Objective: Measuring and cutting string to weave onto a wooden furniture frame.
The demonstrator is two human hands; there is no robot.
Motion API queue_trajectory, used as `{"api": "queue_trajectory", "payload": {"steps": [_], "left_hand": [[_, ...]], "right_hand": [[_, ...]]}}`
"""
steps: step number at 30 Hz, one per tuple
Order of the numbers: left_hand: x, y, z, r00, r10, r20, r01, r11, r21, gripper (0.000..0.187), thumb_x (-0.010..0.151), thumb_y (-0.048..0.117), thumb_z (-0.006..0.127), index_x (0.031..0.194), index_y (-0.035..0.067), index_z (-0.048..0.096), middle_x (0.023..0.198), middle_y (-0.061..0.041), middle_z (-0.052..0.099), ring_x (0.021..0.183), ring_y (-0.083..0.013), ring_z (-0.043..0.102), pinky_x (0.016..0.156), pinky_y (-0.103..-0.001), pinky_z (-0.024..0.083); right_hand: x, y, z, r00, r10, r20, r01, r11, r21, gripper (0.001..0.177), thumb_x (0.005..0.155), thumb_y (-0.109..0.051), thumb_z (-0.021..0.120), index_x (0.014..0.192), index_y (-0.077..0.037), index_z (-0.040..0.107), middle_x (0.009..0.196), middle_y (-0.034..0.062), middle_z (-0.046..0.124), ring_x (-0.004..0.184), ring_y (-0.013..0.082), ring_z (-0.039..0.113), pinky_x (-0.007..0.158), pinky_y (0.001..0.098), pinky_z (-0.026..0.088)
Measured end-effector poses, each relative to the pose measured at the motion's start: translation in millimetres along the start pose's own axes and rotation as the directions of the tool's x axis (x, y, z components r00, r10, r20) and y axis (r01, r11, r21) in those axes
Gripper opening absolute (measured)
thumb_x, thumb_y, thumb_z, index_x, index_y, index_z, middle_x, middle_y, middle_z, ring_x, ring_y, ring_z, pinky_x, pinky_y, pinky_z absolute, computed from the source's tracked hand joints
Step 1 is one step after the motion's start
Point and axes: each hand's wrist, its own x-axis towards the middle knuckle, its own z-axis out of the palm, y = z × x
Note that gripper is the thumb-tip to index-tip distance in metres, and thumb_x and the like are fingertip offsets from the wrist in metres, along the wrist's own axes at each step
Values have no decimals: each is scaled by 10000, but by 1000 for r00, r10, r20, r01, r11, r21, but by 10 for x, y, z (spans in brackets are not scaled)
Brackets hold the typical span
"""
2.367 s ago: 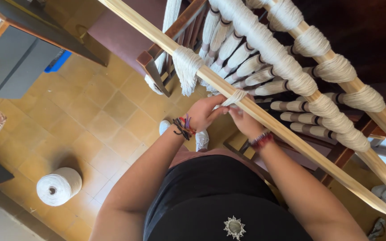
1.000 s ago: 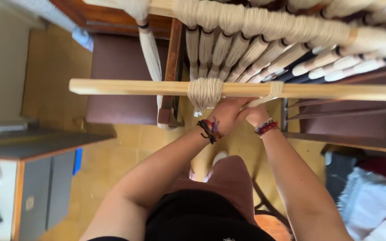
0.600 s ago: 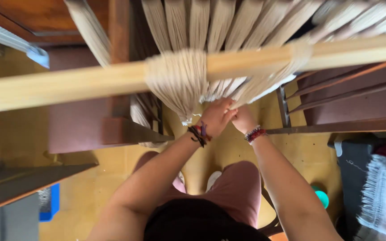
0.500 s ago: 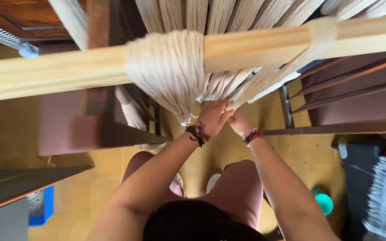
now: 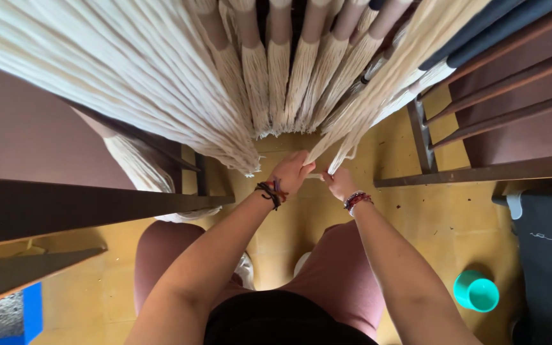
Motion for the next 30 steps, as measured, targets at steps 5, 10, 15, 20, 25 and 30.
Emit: {"api": "queue_trajectory", "payload": {"steps": [5, 10, 15, 20, 25, 30], "left_hand": [[109, -270, 267, 999, -22, 28, 23, 999, -39, 472, 1065, 485, 447, 1331, 102, 521, 1163, -193, 635, 1077, -434, 672, 895, -517, 571], [191, -526, 481, 998, -42, 37, 43, 999, -30, 478, 1066, 481, 446, 1342, 101, 532, 1173, -198, 634, 1085, -428, 673, 909, -502, 572], [182, -731, 693, 991, -89, 98, 87, 996, 28, 437, 1033, 510, 502, 1290, 161, 552, 1145, -144, 628, 1092, -388, 679, 936, -469, 568], [168, -974, 913, 981, -117, 154, 129, 989, -73, 418, 1059, 497, 468, 1250, 138, 567, 1086, -180, 657, 1062, -419, 677, 931, -496, 557], [212, -1608, 1498, 976, -198, 92, 206, 975, -83, 481, 1058, 560, 465, 1350, 197, 580, 1144, -120, 710, 1100, -315, 694, 959, -416, 559], [210, -1967, 1892, 962, -237, 133, 253, 960, -120, 504, 1056, 555, 449, 1383, 188, 565, 1164, -182, 724, 1120, -366, 686, 987, -466, 544]], "right_hand": [[-17, 10, 81, 994, 85, 65, -85, 996, -4, 276, 989, -344, 605, 1012, -135, 784, 932, 115, 787, 952, 385, 738, 852, 486, 586], [147, 236, 267, 996, 62, 63, -61, 998, -12, 283, 990, -355, 610, 1001, -125, 775, 922, 122, 783, 957, 390, 734, 856, 497, 583], [133, 293, 285, 997, 79, 10, -79, 995, -59, 302, 934, -386, 683, 939, -91, 752, 890, 170, 761, 928, 421, 727, 852, 526, 578], [345, 504, 512, 998, 63, 4, -63, 989, 137, 294, 853, -377, 747, 953, -100, 767, 934, 215, 754, 984, 472, 697, 853, 566, 555], [447, 511, 575, 995, 59, 86, -65, 996, 67, 260, 884, -368, 732, 975, -128, 771, 956, 188, 755, 985, 452, 705, 888, 531, 562], [560, 900, 959, 988, 66, 136, -78, 994, 80, 239, 880, -346, 720, 1021, -160, 769, 973, 172, 760, 1014, 448, 693, 893, 545, 560]]}}
